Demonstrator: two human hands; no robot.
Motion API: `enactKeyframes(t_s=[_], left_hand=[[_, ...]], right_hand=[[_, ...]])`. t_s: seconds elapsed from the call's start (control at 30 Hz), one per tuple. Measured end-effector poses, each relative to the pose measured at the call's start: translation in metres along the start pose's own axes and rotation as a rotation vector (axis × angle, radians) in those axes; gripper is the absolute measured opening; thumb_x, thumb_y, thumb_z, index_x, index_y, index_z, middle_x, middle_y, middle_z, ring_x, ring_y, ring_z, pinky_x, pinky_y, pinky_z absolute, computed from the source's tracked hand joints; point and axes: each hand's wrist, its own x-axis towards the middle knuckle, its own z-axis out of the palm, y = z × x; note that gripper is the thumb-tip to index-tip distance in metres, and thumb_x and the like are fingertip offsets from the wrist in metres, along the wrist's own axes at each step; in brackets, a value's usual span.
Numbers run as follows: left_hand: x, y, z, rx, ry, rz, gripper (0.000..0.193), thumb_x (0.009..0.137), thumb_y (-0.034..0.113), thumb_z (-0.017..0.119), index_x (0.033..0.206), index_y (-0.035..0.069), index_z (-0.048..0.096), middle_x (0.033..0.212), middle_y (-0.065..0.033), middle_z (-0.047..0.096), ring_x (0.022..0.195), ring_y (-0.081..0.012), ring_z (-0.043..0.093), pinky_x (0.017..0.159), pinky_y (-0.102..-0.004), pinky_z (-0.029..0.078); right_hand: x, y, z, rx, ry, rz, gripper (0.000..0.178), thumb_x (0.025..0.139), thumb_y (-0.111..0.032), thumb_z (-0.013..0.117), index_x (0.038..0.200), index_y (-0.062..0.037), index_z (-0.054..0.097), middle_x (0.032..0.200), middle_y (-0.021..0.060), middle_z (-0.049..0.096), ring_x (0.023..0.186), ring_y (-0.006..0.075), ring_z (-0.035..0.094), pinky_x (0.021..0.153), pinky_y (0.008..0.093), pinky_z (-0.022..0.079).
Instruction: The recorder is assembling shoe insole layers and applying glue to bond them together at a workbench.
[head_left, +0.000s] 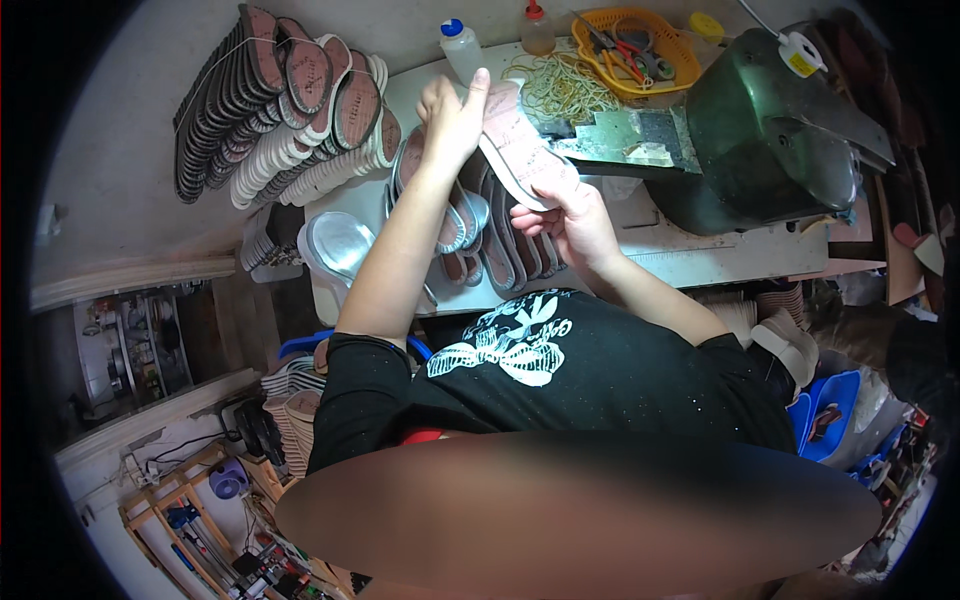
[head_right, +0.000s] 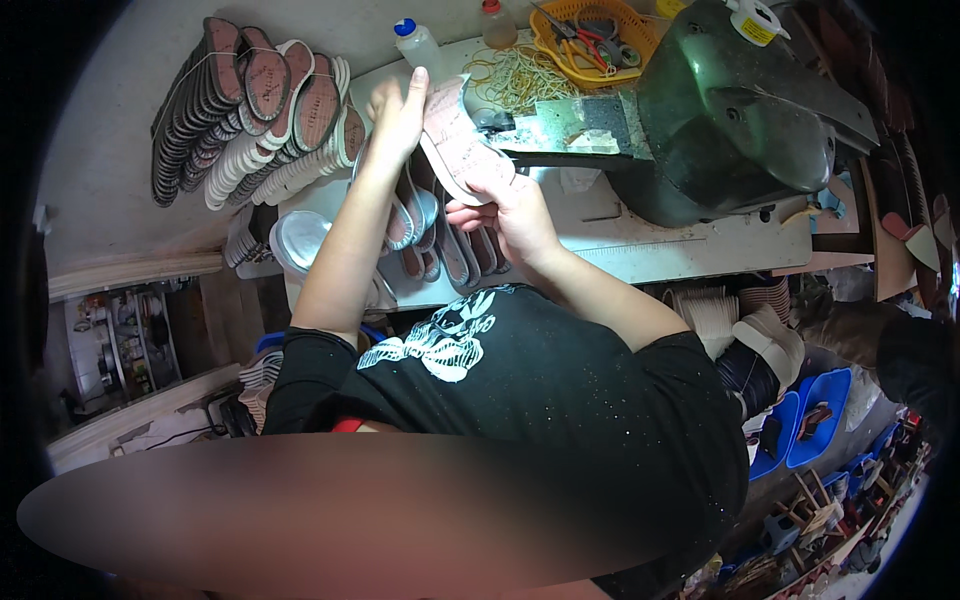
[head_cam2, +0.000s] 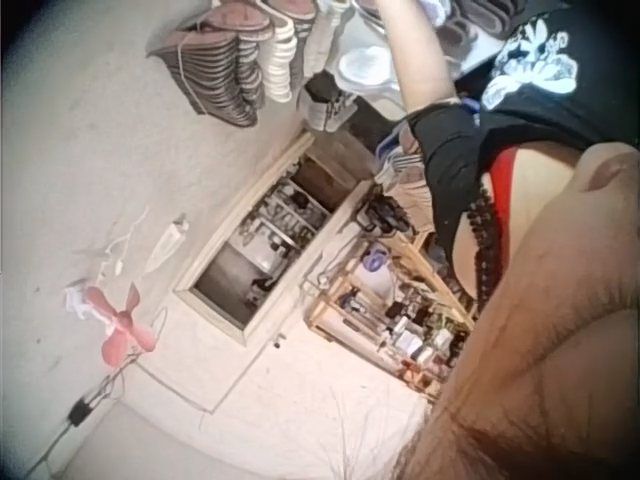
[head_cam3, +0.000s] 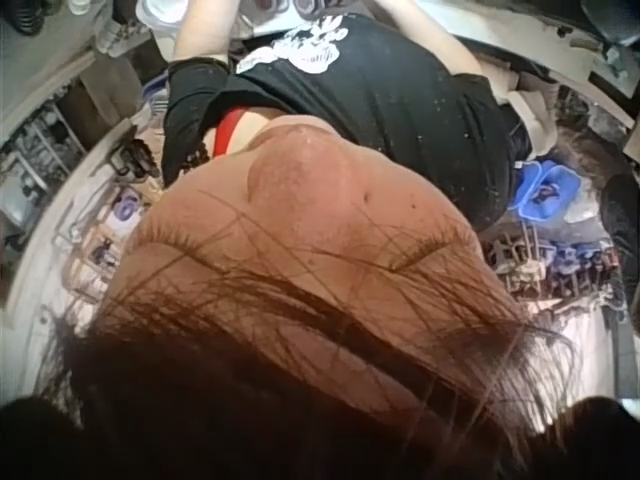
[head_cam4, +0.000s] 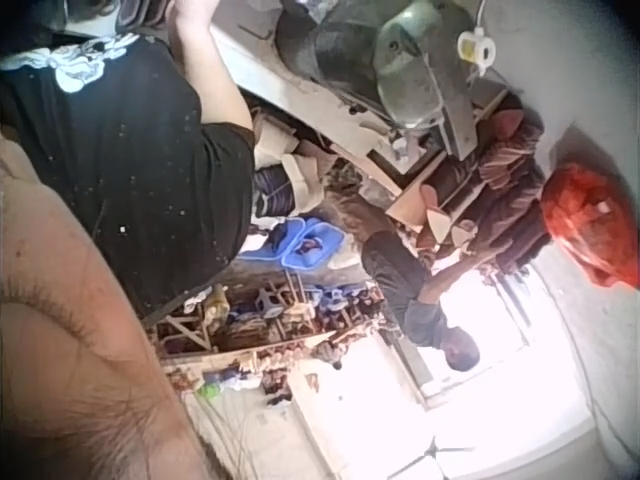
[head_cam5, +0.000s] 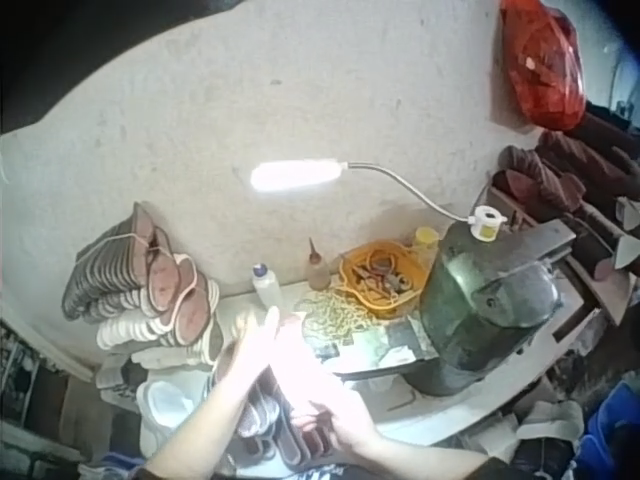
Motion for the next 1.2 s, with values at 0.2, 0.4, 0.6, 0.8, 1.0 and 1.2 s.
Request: enactKeyframes(t_s=[0.2, 0.4, 0.6, 0.8, 1.0, 1.2], left_hand=[[0.038, 0.031, -0.053, -0.041, -0.861, 0.793, 0.045, 0.07, 0.046, 0.071, 0.105, 0.019, 0.066, 0.132, -0.003, 0.05, 0.137, -0.0259, 0.024, 0.11, -0.0526, 0.001], [0.06, 0.04, -0.053, 0.1, -1.088, 0.736, 0.036, 0.073, 0.045, 0.07, 0.088, 0.012, 0.064, 0.09, 0.0006, 0.06, 0.11, -0.0246, 0.049, 0.11, -0.0508, 0.002], [0.061, 0.036, -0.058, 0.086, -1.219, 0.628, 0.036, 0.078, 0.042, 0.067, 0.084, 0.007, 0.062, 0.071, -0.0023, 0.057, 0.084, -0.0182, 0.05, 0.078, -0.0333, 0.04], [0.044, 0.034, -0.067, -0.114, -1.267, 0.374, 0.035, 0.082, 0.038, 0.063, 0.077, 0.003, 0.058, 0.06, -0.0011, 0.052, 0.057, -0.0088, 0.045, 0.053, -0.0273, 0.038], [0.041, 0.027, -0.07, -0.197, -1.329, 0.235, 0.03, 0.086, 0.031, 0.062, 0.076, 0.003, 0.055, 0.064, 0.0048, 0.044, 0.061, -0.0036, 0.039, 0.053, -0.0228, 0.033], [0.03, 0.031, -0.076, -0.098, -1.199, 0.263, 0.032, 0.088, 0.032, 0.061, 0.074, 0.005, 0.053, 0.062, 0.0052, 0.042, 0.06, -0.0031, 0.036, 0.051, -0.0222, 0.031]], right_hand=[[0.011, -0.004, 0.012, -0.017, 0.031, -0.007, 0.029, 0.09, -0.022, 0.054, 0.099, 0.0049, 0.059, 0.079, 0.0155, 0.066, 0.067, 0.0196, 0.067, 0.059, 0.0261, 0.053], [0.018, -0.007, 0.019, -0.075, 0.073, -0.026, 0.036, 0.093, -0.029, 0.052, 0.101, 0.0053, 0.058, 0.084, 0.0151, 0.066, 0.072, 0.0186, 0.067, 0.062, 0.0254, 0.054], [0.02, -0.012, 0.018, -0.062, 0.062, 0.017, 0.038, 0.093, -0.028, 0.053, 0.111, 0.0057, 0.053, 0.089, 0.0174, 0.065, 0.075, 0.0208, 0.067, 0.065, 0.0269, 0.055], [0.021, -0.013, 0.019, -0.06, 0.067, -0.019, 0.043, 0.093, -0.035, 0.053, 0.103, 0.0069, 0.058, 0.085, 0.0161, 0.065, 0.072, 0.0191, 0.067, 0.062, 0.0248, 0.055], [0.022, -0.011, 0.022, -0.067, 0.079, -0.044, 0.043, 0.093, -0.035, 0.053, 0.102, 0.0067, 0.058, 0.084, 0.0164, 0.065, 0.071, 0.0197, 0.067, 0.06, 0.0246, 0.055], [0.021, -0.013, 0.019, -0.07, 0.025, -0.042, 0.04, 0.094, -0.031, 0.052, 0.108, 0.0065, 0.054, 0.09, 0.0168, 0.065, 0.077, 0.0209, 0.067, 0.065, 0.0256, 0.056]])
